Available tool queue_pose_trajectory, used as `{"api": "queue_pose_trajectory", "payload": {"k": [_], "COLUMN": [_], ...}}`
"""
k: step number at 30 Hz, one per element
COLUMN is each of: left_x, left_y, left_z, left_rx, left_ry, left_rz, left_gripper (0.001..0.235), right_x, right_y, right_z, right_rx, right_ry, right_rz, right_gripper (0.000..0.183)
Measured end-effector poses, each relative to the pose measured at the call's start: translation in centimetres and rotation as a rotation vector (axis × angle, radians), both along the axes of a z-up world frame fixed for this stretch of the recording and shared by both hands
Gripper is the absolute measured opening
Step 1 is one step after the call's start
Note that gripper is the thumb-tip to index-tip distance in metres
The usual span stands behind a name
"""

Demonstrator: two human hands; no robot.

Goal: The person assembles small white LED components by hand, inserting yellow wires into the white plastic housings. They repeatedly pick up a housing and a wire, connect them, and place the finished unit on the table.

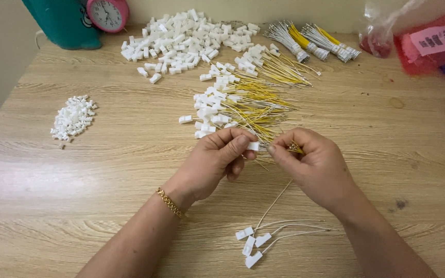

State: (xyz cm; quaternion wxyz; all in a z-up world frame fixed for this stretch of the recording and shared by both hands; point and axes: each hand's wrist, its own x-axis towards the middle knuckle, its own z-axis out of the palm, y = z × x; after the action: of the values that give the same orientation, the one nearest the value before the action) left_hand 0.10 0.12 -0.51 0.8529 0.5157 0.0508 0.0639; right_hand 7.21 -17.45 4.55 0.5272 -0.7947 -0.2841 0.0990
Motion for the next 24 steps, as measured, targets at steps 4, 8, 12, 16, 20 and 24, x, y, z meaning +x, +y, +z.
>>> {"api": "queue_pose_trajectory", "payload": {"k": [4,8,12,16,20,24], "left_x": [0.03,-0.02,-0.04,0.10,-0.06,-0.09], "left_y": [-0.10,-0.16,-0.33,-0.21,-0.37,-0.37], "left_z": [-0.03,0.11,-0.01,-0.13,0.05,0.29], "left_rx": [0.035,0.060,0.093,0.102,0.085,0.082], "left_ry": [0.010,0.002,-0.017,-0.010,-0.021,-0.024], "left_rz": [0.002,0.014,0.026,0.047,0.055,0.061], "left_gripper": [0.022,0.021,0.017,0.020,0.020,0.020], "right_x": [0.23,0.20,0.73,0.46,0.40,0.49], "right_y": [0.18,0.16,0.05,0.19,0.15,0.21], "right_z": [0.51,0.38,0.44,0.08,0.14,0.12], "right_rx": [-0.028,-0.026,-0.016,-0.035,-0.028,-0.010], "right_ry": [-0.008,0.013,-0.010,-0.064,-0.064,-0.078], "right_rz": [0.014,0.032,0.060,0.116,0.074,0.066], "right_gripper": [0.005,0.007,0.008,0.007,0.007,0.008]}}
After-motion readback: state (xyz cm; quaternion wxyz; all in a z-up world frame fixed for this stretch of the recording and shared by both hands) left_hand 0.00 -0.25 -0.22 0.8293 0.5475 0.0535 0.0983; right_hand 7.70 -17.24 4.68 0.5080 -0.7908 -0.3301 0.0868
